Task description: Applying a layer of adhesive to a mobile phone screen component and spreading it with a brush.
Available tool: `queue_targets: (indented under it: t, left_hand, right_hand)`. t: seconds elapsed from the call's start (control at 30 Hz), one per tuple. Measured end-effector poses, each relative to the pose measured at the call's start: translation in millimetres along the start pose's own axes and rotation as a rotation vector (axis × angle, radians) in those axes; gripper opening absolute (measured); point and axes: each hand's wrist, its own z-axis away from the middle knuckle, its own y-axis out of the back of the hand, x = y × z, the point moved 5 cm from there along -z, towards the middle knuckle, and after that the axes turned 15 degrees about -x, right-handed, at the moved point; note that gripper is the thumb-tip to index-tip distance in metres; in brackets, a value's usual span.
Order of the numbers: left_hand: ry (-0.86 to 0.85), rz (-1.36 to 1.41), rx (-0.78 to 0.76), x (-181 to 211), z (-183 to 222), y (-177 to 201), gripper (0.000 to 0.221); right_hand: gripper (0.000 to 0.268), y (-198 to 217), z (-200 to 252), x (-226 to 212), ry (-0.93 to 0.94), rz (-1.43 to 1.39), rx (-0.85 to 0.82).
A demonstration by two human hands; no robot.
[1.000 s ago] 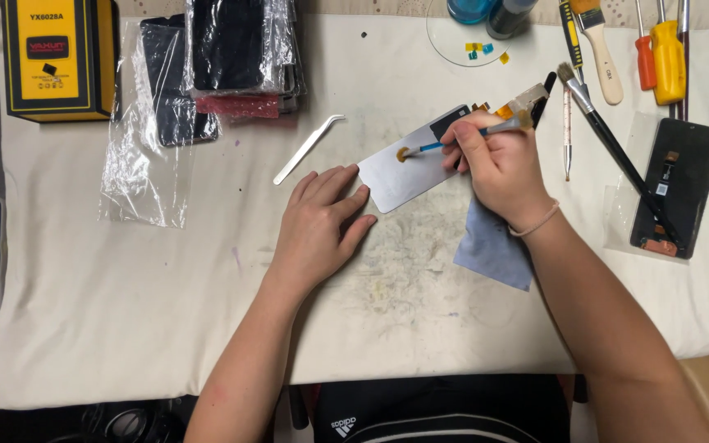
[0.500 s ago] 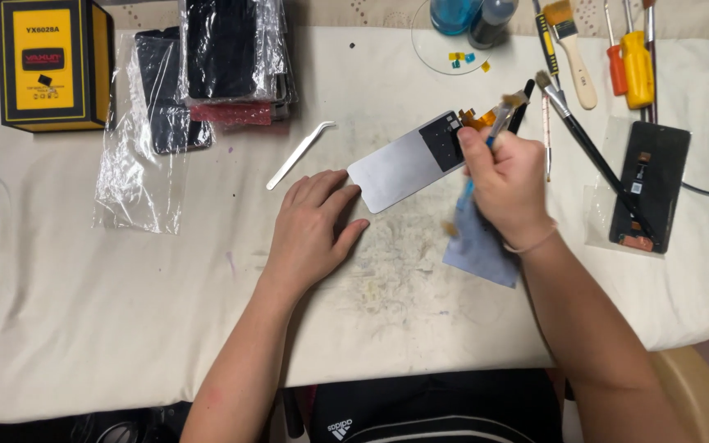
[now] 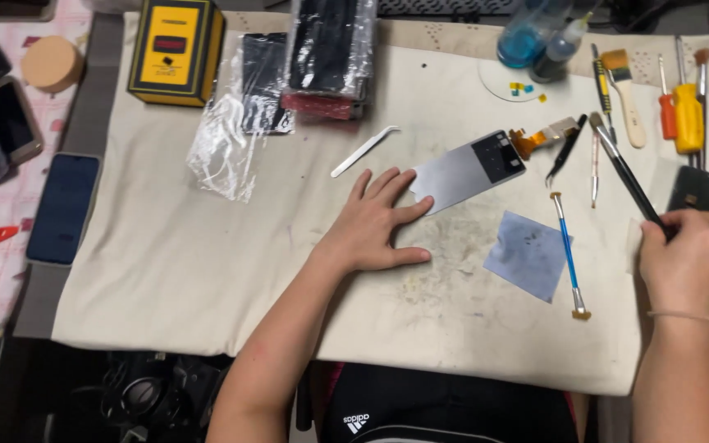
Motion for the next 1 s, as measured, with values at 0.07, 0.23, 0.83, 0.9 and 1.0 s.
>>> queue_targets:
  t: [0.07, 0.23, 0.83, 0.9, 1.0]
  left_hand:
    - [-0.095, 0.114, -0.038, 0, 2, 4, 0.077]
    - [-0.1, 0.175, -0.09, -3, 3, 6, 0.072]
    - [-0.056, 0.087, 0.044, -5, -7, -8, 0.078]
    - [-0.058, 0.099, 0.057, -5, -5, -9, 0.077]
    - [-0.058, 0.12, 0.034, -5, -7, -7, 0.078]
  right_hand:
    - [0.018, 0, -4, 7, 0.039, -0.319, -0.024]
    - [0.031, -3, 6, 3, 0.133, -0.663, -0.083]
    - [0.045, 69, -9, -159, 0.473, -1.944, -0.881]
    - [0.042, 76, -14, -162, 0.466, -1.927, -0.813]
    - [0.04, 100, -19, -178, 0.553, -1.765, -0.663]
